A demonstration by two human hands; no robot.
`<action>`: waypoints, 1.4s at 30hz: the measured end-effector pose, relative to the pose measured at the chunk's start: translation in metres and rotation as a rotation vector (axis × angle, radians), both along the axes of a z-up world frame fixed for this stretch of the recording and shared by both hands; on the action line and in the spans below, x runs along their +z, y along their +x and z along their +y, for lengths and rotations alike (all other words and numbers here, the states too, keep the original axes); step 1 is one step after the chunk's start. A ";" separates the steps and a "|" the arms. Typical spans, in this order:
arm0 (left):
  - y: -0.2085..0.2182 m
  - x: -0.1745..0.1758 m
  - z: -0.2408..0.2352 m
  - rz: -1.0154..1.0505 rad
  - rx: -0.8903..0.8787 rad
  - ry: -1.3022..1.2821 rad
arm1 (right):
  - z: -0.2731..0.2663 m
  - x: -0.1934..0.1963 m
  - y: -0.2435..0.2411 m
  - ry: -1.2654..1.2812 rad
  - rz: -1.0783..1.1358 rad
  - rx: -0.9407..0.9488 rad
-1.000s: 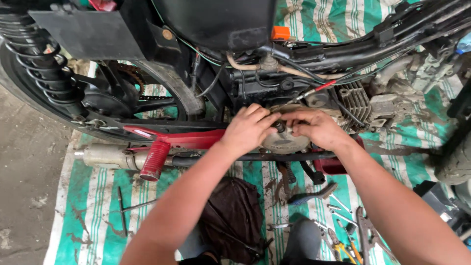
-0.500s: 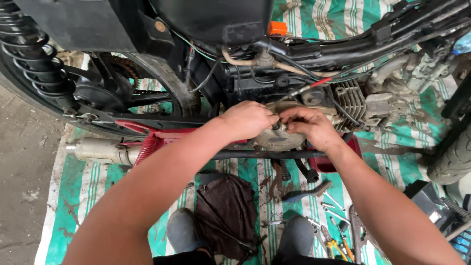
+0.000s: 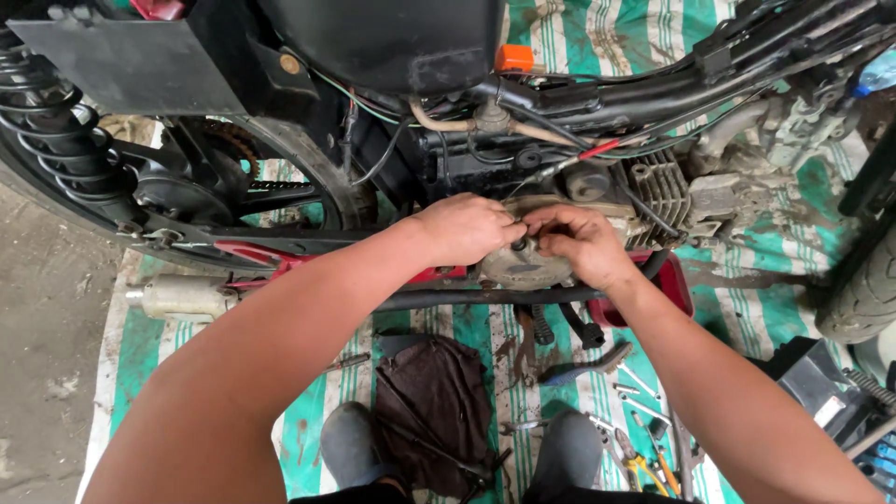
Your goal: Repairing a motorcycle engine by adjusting wires and components
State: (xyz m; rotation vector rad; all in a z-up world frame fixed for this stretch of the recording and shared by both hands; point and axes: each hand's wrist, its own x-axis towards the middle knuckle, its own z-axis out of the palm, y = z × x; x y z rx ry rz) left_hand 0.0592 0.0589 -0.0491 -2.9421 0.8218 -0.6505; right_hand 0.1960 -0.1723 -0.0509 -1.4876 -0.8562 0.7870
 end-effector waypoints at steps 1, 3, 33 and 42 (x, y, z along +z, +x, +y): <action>0.000 0.000 0.000 0.014 -0.016 -0.041 | -0.001 0.002 -0.001 -0.007 -0.008 0.002; 0.000 -0.005 -0.002 0.029 -0.030 -0.082 | -0.004 0.008 -0.004 -0.013 -0.015 0.007; 0.003 0.016 0.000 0.252 0.004 -0.179 | -0.028 0.019 -0.014 -0.179 -0.753 -0.051; -0.010 0.033 -0.021 0.272 0.151 -0.122 | -0.034 0.005 -0.014 -0.164 -0.735 -0.108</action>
